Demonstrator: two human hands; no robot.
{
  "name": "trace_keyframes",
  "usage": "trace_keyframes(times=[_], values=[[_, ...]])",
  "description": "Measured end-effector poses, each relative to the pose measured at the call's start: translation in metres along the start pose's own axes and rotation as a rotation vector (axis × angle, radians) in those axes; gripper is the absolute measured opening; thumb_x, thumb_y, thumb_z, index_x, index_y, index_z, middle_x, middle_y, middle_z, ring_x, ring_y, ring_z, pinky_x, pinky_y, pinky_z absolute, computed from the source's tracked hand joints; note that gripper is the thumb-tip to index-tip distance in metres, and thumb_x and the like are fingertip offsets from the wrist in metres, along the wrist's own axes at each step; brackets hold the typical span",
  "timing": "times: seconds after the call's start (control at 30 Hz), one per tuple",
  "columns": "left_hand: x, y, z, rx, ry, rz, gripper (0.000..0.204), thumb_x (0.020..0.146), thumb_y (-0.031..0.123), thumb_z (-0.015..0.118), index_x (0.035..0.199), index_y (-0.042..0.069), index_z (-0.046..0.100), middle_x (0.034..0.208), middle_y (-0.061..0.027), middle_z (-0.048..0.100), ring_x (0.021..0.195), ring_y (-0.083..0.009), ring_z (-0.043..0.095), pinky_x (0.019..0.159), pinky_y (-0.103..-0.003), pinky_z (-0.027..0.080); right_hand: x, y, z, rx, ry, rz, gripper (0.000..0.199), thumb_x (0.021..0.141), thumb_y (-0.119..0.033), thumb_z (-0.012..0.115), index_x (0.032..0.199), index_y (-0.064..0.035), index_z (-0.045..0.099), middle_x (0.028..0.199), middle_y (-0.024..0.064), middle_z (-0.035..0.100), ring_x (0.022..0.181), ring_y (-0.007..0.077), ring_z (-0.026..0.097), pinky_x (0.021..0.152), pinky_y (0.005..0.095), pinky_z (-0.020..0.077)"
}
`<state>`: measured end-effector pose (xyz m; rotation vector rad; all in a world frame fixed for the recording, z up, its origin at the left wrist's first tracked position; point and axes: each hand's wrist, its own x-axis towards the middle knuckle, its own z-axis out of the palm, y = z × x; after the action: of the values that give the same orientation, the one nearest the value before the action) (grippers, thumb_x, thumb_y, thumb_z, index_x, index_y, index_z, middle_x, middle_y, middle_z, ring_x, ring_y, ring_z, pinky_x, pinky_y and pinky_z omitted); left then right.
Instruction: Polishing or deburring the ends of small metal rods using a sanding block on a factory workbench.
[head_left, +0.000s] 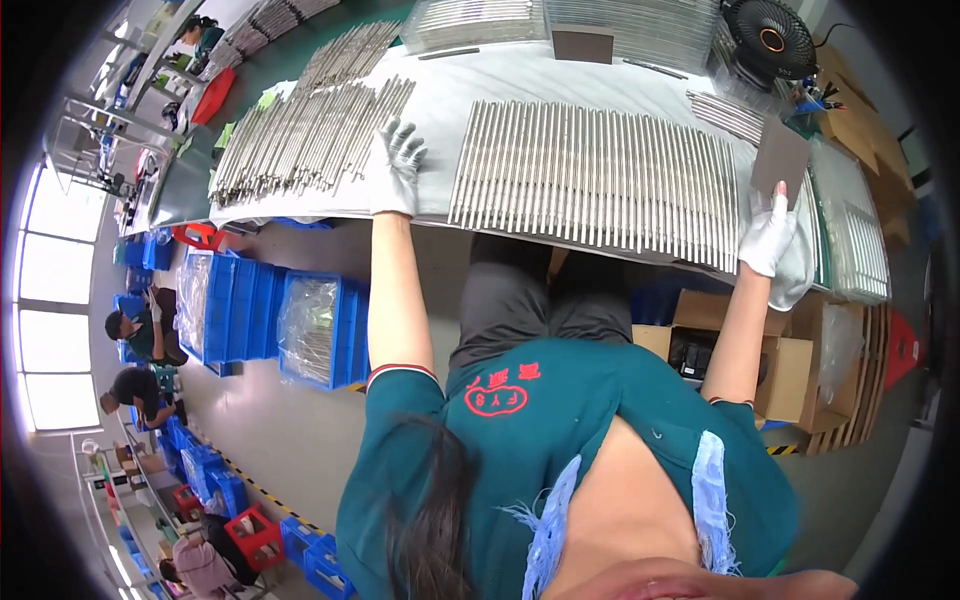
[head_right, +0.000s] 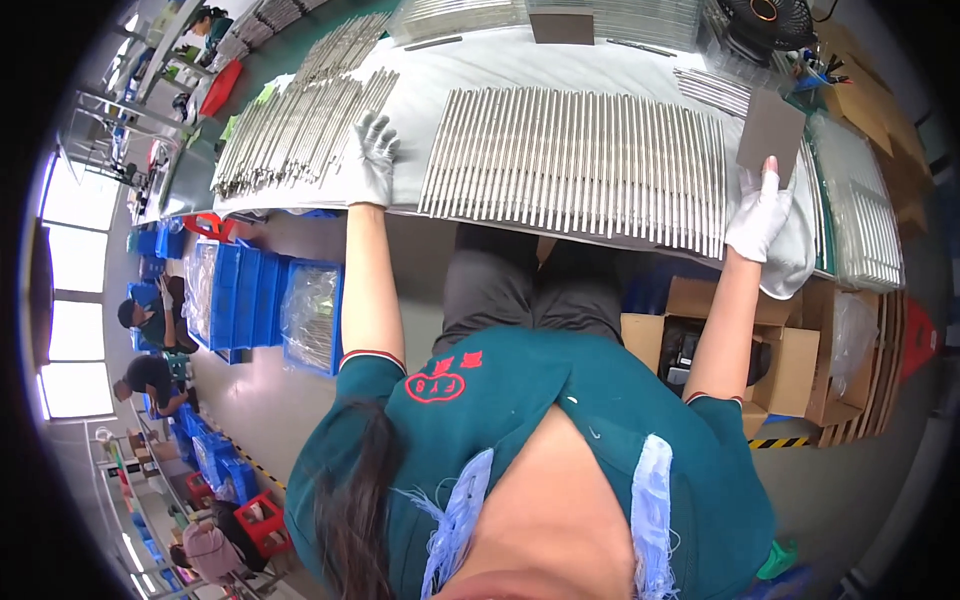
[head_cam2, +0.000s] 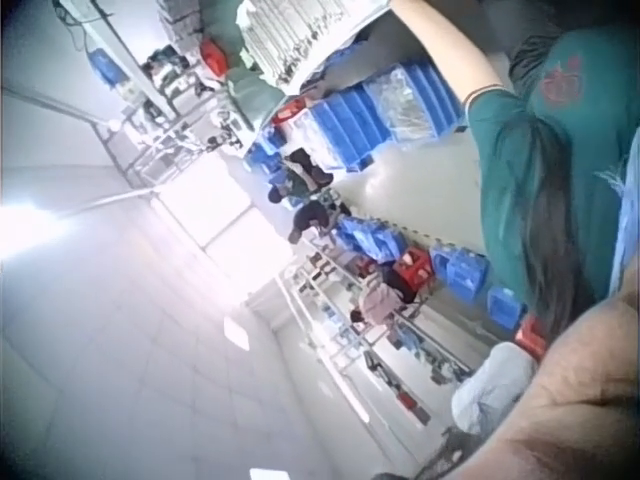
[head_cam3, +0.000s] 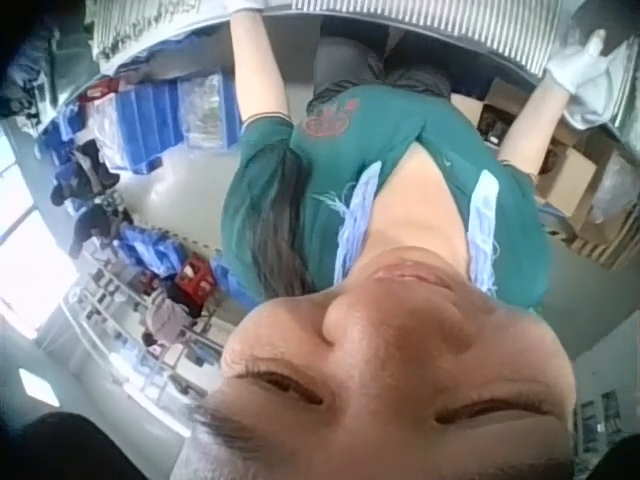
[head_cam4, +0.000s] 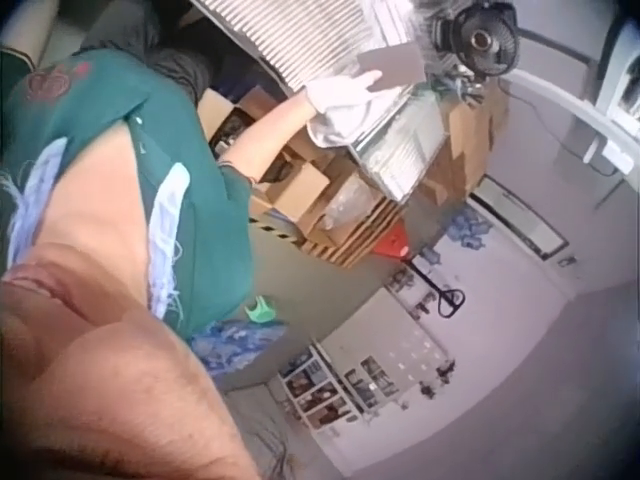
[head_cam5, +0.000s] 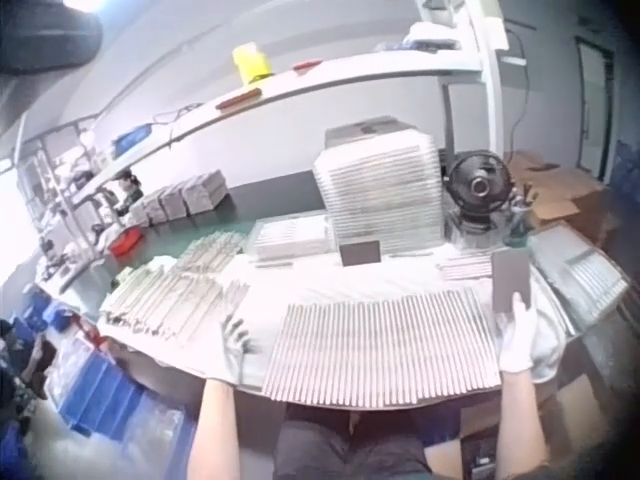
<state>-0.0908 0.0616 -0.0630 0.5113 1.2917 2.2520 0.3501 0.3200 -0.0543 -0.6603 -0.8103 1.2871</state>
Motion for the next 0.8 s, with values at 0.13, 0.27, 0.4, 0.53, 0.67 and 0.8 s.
trace_keyframes(times=[0.13,0.27,0.4,0.53,0.67,0.8], values=[[-0.003,0.004,-0.002,-0.045,-0.025,-0.019,0.048,0.101,0.046,0.052,0.129,0.007,0.052,0.114,-0.0093,0.059,0.091,-0.0171,0.059,0.081,-0.032,0.052,-0.005,0.001,-0.002,0.021,-0.01,0.007,0.036,0.095,-0.012,0.064,0.129,-0.0013,0.055,0.121,0.01,0.063,0.106,0.0205,0.063,0.094,0.037,0.0518],[-0.001,0.006,0.001,-0.14,-0.016,0.03,0.043,0.101,0.042,0.053,0.127,0.007,0.055,0.114,-0.0085,0.06,0.093,-0.0168,0.058,0.081,-0.031,0.051,-0.004,0.005,-0.004,-0.012,-0.05,0.012,0.037,0.096,-0.011,0.063,0.13,0.0007,0.054,0.124,0.0118,0.062,0.109,0.0219,0.062,0.097,0.0376,0.0507],[-0.004,0.005,-0.002,-0.096,-0.053,-0.018,0.047,0.1,0.043,0.054,0.129,0.005,0.054,0.114,-0.0096,0.06,0.093,-0.0166,0.058,0.083,-0.031,0.05,-0.006,0.003,-0.006,0.012,0.012,0.027,0.039,0.096,-0.012,0.063,0.132,0.0011,0.053,0.125,0.0116,0.062,0.11,0.022,0.062,0.097,0.0379,0.051],[-0.014,0.003,0.008,0.069,-0.079,-0.045,0.058,0.1,0.047,0.052,0.138,0.003,0.048,0.118,-0.011,0.059,0.095,-0.0171,0.058,0.084,-0.031,0.05,0.0,0.001,-0.016,0.002,-0.016,0.016,0.041,0.096,-0.016,0.063,0.132,0.0014,0.053,0.126,0.0124,0.061,0.111,0.0221,0.061,0.097,0.0384,0.0514],[-0.032,-0.003,0.011,0.271,-0.149,-0.021,0.056,0.103,0.045,0.047,0.138,0.001,0.051,0.121,-0.015,0.062,0.099,-0.0195,0.062,0.087,-0.033,0.051,0.009,-0.001,-0.025,-0.156,-0.064,0.006,0.044,0.098,-0.022,0.061,0.134,0.0012,0.051,0.132,0.0118,0.056,0.117,0.0232,0.058,0.101,0.0396,0.0496],[-0.065,0.018,0.01,1.124,-0.475,0.269,0.069,0.091,0.054,0.06,0.138,0.005,0.052,0.132,-0.019,0.059,0.118,-0.0347,0.059,0.102,-0.044,0.044,0.012,-0.032,0.001,-0.266,-0.323,0.14,0.052,0.101,-0.028,0.057,0.144,-0.0025,0.044,0.142,0.0118,0.05,0.13,0.0239,0.049,0.111,0.0417,0.0392]])
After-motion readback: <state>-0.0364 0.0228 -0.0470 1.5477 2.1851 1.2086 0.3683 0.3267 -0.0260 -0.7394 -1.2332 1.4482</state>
